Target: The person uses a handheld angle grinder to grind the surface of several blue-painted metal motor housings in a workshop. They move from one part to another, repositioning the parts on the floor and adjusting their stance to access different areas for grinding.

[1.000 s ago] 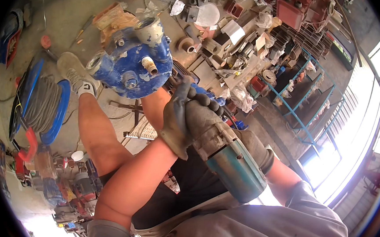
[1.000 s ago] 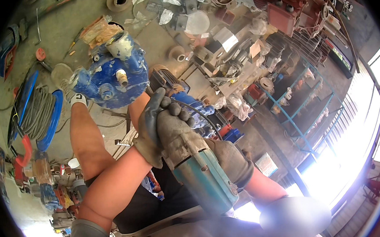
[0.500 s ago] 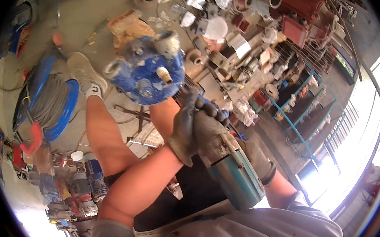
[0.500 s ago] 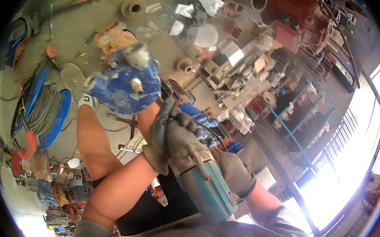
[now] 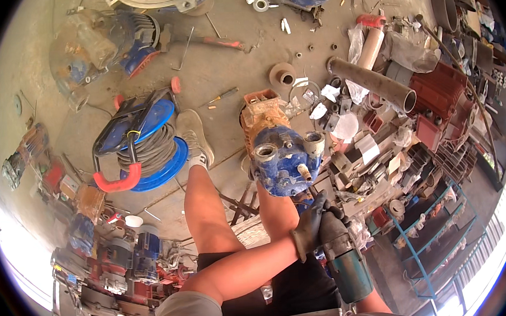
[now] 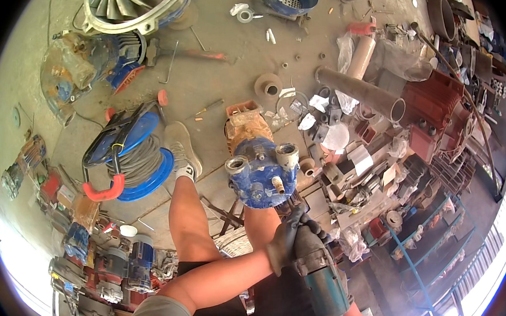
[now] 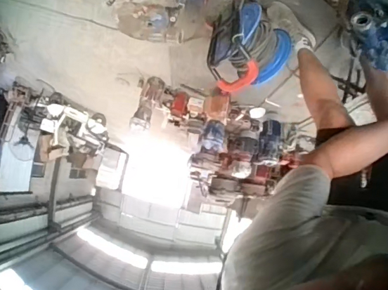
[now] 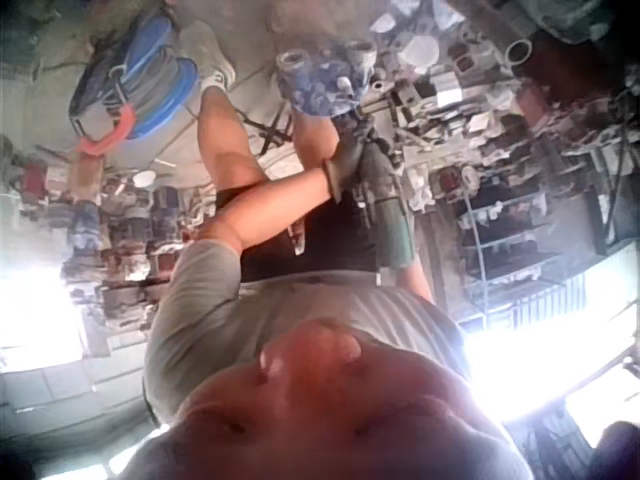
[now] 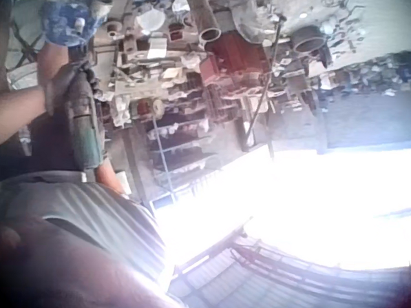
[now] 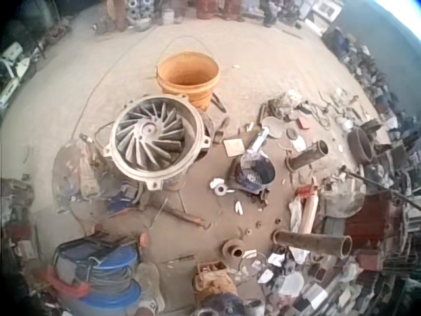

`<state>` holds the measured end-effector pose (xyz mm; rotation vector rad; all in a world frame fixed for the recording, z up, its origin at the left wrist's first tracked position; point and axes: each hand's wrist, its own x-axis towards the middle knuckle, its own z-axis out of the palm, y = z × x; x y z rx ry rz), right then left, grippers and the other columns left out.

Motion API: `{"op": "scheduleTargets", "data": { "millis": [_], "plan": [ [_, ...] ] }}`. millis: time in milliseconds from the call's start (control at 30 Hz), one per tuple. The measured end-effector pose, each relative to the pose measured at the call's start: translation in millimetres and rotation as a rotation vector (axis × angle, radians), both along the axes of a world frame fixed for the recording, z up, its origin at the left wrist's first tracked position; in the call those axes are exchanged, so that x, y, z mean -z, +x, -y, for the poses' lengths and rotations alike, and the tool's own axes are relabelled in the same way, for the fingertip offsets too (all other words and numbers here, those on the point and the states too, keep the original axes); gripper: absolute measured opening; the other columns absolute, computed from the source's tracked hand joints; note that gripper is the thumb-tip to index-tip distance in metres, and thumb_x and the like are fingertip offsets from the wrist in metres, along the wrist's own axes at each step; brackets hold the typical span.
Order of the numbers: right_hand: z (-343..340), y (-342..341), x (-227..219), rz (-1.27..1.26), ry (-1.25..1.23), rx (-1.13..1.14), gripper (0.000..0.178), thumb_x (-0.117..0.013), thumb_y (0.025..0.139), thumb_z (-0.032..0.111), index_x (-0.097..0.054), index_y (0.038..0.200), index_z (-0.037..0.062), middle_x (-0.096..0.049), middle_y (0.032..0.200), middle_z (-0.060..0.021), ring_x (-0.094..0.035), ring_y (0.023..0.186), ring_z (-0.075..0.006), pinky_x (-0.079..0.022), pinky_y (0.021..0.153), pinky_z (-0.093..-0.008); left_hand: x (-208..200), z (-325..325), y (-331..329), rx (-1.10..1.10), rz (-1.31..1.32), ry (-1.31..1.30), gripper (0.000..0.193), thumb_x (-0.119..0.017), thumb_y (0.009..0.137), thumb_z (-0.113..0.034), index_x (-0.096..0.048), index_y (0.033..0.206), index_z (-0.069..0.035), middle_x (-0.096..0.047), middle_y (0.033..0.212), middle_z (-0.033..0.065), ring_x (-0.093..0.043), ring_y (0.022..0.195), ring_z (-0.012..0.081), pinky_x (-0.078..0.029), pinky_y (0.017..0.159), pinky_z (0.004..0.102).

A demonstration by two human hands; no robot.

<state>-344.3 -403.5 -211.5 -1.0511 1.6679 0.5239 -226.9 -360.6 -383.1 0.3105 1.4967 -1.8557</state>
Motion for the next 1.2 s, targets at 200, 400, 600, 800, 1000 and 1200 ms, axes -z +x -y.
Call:
{"op": "scheduleTargets", "data": {
  "millis": [200, 400, 600, 800, 1000, 1200],
  "plan": [
    [-22, 8, -32, -0.051, 0.004, -0.016, 0.059, -0.077, 0.086, 0.039, -0.066, 0.129, 0.0008, -0.072, 0.114, -0.0203, -0.071, 0.103, -0.0382, -0.057, 0.088, -0.0457, -18, 22, 40, -0.203, -0.258, 0.022, 0.043, -0.054, 0.111, -0.047, -0.056, 0.083, -0.015, -0.069, 0.082, 0.0147, -0.069, 0.087, 0.0355, -0.058, 0.093, 0.0555],
    [-65, 12, -37, -0.052, -0.037, -0.043, 0.057, -0.079, 0.084, 0.037, -0.066, 0.127, 0.0012, -0.072, 0.117, -0.0186, -0.072, 0.104, -0.0357, -0.058, 0.089, -0.0453, -50, 10, 54, 0.061, 0.019, -0.452, 0.044, -0.048, 0.112, -0.053, -0.052, 0.095, -0.012, -0.07, 0.082, 0.0165, -0.072, 0.085, 0.0335, -0.059, 0.084, 0.0466],
    [-111, 26, -109, -0.067, -0.222, -0.531, 0.069, -0.09, 0.067, 0.037, -0.067, 0.123, 0.0035, -0.071, 0.121, -0.0205, -0.07, 0.104, -0.039, -0.056, 0.092, -0.0483, -101, -23, 92, 0.147, -0.005, -0.553, 0.048, -0.05, 0.112, -0.052, -0.06, 0.103, -0.006, -0.072, 0.081, 0.0161, -0.074, 0.073, 0.0296, -0.062, 0.073, 0.042],
    [-104, 109, -169, 0.087, -0.373, -0.719, 0.058, -0.078, 0.075, 0.017, -0.063, 0.13, 0.0035, -0.068, 0.122, -0.0212, -0.066, 0.112, -0.0418, -0.05, 0.098, -0.0516, -182, -60, 174, -0.037, 0.233, -0.613, 0.045, -0.047, 0.114, -0.048, -0.06, 0.108, -0.006, -0.07, 0.08, 0.0142, -0.072, 0.07, 0.0262, -0.061, 0.068, 0.0372],
    [-90, 179, -208, 0.202, -0.411, -0.784, 0.057, -0.065, 0.077, 0.002, -0.059, 0.134, 0.0023, -0.066, 0.124, -0.0226, -0.062, 0.118, -0.0437, -0.044, 0.108, -0.054, -289, -54, 279, 0.146, 0.663, -0.54, 0.045, -0.049, 0.113, -0.049, -0.058, 0.106, -0.006, -0.07, 0.082, 0.0131, -0.07, 0.069, 0.0251, -0.061, 0.069, 0.0384],
    [-98, 189, -246, 0.297, -0.571, -0.663, 0.056, -0.071, 0.083, 0.019, -0.06, 0.135, 0.002, -0.068, 0.123, -0.0216, -0.06, 0.122, -0.0437, -0.042, 0.11, -0.0533, -369, -53, 303, 0.259, 0.889, -0.656, 0.047, -0.047, 0.113, -0.051, -0.057, 0.105, -0.006, -0.07, 0.081, 0.0167, -0.073, 0.071, 0.0317, -0.063, 0.07, 0.0429]
  ]
}}
